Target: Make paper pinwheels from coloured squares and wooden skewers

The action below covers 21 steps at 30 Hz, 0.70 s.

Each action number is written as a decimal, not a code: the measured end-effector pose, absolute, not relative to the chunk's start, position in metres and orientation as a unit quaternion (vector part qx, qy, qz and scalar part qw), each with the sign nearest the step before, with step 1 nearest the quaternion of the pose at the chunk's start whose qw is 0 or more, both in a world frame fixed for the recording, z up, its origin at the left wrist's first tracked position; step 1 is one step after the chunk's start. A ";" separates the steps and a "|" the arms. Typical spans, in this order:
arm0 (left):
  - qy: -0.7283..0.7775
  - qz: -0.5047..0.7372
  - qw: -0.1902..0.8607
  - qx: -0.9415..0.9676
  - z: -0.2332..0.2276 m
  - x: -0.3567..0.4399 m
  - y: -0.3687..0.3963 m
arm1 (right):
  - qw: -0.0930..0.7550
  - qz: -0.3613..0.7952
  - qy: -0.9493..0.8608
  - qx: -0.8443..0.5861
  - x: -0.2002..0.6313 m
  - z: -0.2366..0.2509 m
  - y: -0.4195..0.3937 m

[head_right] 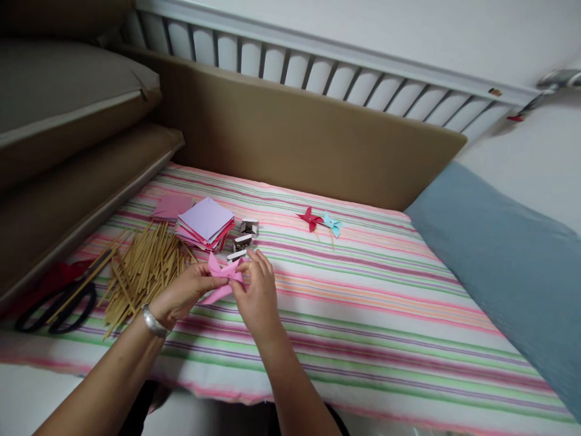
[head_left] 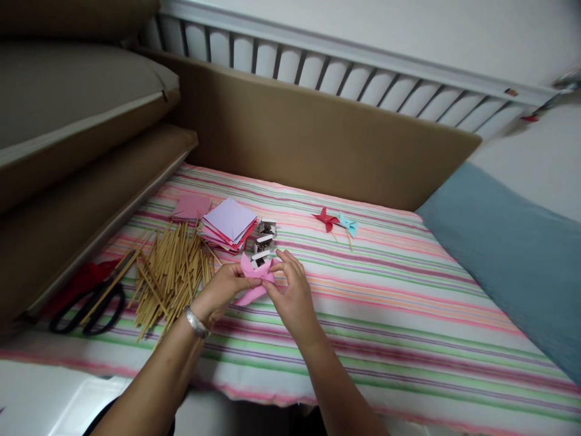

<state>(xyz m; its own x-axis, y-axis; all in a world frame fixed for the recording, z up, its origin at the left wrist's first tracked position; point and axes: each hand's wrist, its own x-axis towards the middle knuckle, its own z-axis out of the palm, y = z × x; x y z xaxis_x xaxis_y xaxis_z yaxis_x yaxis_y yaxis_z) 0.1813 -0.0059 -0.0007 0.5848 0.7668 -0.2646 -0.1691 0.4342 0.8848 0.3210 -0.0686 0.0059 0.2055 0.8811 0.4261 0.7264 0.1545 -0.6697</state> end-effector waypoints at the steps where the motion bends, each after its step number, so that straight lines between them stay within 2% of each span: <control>1: 0.339 0.302 0.779 0.433 0.000 0.180 -0.006 | 0.435 0.084 -0.626 -0.641 0.319 0.005 -0.068; 6: 0.354 0.309 0.782 0.408 0.005 0.171 -0.006 | 0.434 0.071 -0.636 -0.633 0.308 0.007 -0.069; 10: 0.397 0.352 0.748 0.398 0.012 0.160 -0.003 | 0.455 0.072 -0.620 -0.635 0.314 0.011 -0.071; 12: 0.408 0.383 0.728 0.396 0.015 0.151 0.001 | 0.435 0.076 -0.609 -0.659 0.323 0.009 -0.066; 13: 0.410 0.396 0.722 0.393 0.016 0.146 0.003 | 0.394 0.082 -0.611 -0.682 0.327 0.008 -0.062; 17: 0.411 0.442 0.714 0.356 0.023 0.125 0.010 | 0.140 0.103 -0.635 -0.752 0.335 -0.001 -0.033; 21: 0.408 0.505 0.699 0.299 0.029 0.107 0.014 | 0.033 0.116 -0.633 -0.765 0.327 -0.007 0.001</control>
<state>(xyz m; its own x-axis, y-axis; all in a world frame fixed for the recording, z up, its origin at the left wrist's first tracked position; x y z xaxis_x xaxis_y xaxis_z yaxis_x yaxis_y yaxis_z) 0.1070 0.0141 0.0291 0.1560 0.9507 -0.2680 -0.4625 0.3100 0.8307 0.3275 0.0014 -0.0068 0.1720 0.9759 -0.1346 0.9604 -0.1965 -0.1976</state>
